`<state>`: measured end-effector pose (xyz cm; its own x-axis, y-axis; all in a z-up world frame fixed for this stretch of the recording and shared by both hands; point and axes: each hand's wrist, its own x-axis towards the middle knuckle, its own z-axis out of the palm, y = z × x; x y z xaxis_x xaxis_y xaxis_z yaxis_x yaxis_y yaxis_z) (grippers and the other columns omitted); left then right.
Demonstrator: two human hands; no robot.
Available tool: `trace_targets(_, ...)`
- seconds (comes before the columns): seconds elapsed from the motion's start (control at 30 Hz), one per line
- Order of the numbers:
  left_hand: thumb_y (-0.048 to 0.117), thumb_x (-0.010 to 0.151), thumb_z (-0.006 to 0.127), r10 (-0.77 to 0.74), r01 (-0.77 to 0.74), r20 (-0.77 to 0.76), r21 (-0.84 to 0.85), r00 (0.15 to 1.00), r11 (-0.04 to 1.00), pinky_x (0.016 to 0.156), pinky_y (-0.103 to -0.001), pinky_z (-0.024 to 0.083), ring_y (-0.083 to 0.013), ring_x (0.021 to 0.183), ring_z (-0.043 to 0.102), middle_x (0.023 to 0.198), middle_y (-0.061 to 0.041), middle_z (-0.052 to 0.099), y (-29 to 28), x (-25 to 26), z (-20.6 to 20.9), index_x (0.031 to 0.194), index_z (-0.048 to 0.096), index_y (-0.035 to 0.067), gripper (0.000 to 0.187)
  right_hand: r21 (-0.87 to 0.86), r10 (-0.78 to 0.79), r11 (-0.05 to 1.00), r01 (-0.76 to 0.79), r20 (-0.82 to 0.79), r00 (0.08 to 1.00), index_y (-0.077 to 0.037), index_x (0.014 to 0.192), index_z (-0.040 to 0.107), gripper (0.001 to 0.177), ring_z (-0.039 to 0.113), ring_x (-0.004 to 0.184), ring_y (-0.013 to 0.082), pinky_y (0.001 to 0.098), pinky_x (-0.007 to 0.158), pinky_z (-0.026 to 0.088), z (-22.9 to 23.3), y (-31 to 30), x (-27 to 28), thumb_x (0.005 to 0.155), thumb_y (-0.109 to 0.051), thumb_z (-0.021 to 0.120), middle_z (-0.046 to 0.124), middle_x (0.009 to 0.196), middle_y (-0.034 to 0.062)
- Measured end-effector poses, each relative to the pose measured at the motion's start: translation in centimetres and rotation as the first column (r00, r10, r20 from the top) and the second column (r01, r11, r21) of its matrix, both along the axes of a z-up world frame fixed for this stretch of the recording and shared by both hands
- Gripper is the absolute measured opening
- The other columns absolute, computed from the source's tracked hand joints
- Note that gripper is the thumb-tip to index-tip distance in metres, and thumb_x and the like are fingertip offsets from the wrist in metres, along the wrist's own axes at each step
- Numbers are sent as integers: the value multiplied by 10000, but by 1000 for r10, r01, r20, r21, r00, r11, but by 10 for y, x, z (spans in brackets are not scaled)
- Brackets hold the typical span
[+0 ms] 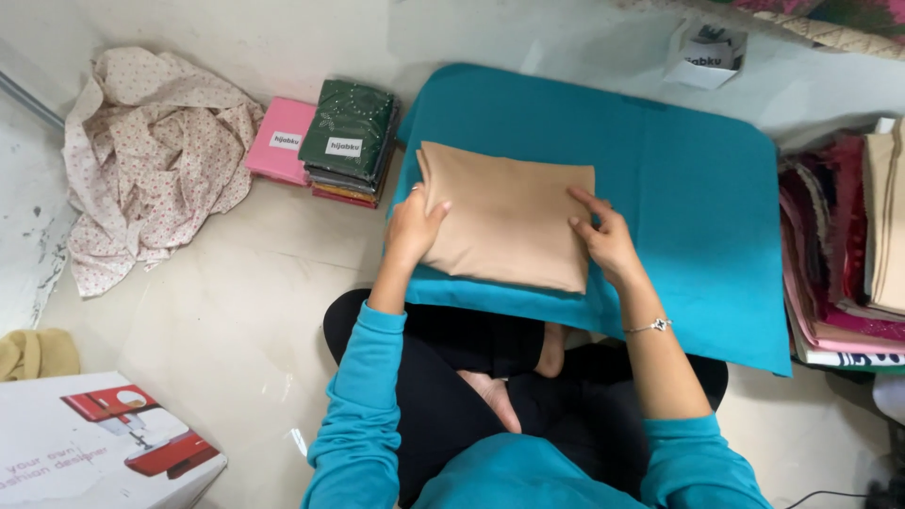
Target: Using a lint roller to clean fabric pieces and then folding them into a neat stack.
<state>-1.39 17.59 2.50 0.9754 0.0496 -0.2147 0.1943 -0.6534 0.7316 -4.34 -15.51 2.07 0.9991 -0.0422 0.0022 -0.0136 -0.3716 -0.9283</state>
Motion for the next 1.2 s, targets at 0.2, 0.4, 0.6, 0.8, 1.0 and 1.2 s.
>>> trace_targets(0.2,399,1005,553,-97,142,175,-261,980,955,939,-690,492,-595,1170,589,1256,-424,610,-64,-20,85,1447,462,-65,647,-210,80,978,14,431,899,-63,1466,595,508,513,1313,357,471,1117,383,44,-61,-25,960,-37,627,604,1381,207)
trace_targets(0.4,349,1056,450,-227,232,54,-123,972,965,943,-699,506,-564,1165,622,1219,-429,623,-128,9,-16,1447,422,-88,587,-587,-13,764,269,403,915,-62,1470,624,598,695,907,449,507,711,577,16,-149,-42,894,-92,786,483,1441,292)
trace_targets(0.6,377,1079,311,-197,211,-168,70,966,975,920,-629,547,-470,1116,691,1158,-251,718,-138,-8,2,1350,488,47,463,-700,-6,679,223,297,955,-30,1533,525,567,554,1260,541,603,906,524,-2,-114,-57,1065,-343,597,425,1516,329)
trace_targets(0.8,115,938,583,-94,-377,656,539,749,753,581,-423,563,-247,708,686,921,-69,596,-160,-24,-27,1459,531,105,524,-877,53,477,61,97,994,-175,1557,498,657,358,1483,496,780,1061,316,-2,-125,-49,1044,-578,421,460,1576,233)
trace_targets(1.0,402,967,596,-463,184,469,525,752,831,1195,-627,246,-334,1541,236,1637,-85,334,-161,-28,-30,1559,382,109,694,-383,57,483,787,911,408,222,1259,636,266,629,1088,516,540,1008,472,158,-183,-46,1001,188,583,666,1227,360)
trace_targets(1.2,522,977,506,-433,181,427,514,794,838,1153,-724,153,-313,1554,186,1657,-111,318,-161,-22,-54,1544,424,97,714,-544,-39,351,763,805,592,144,1456,447,523,731,1142,515,481,988,565,162,-333,24,1017,170,730,676,1331,396)
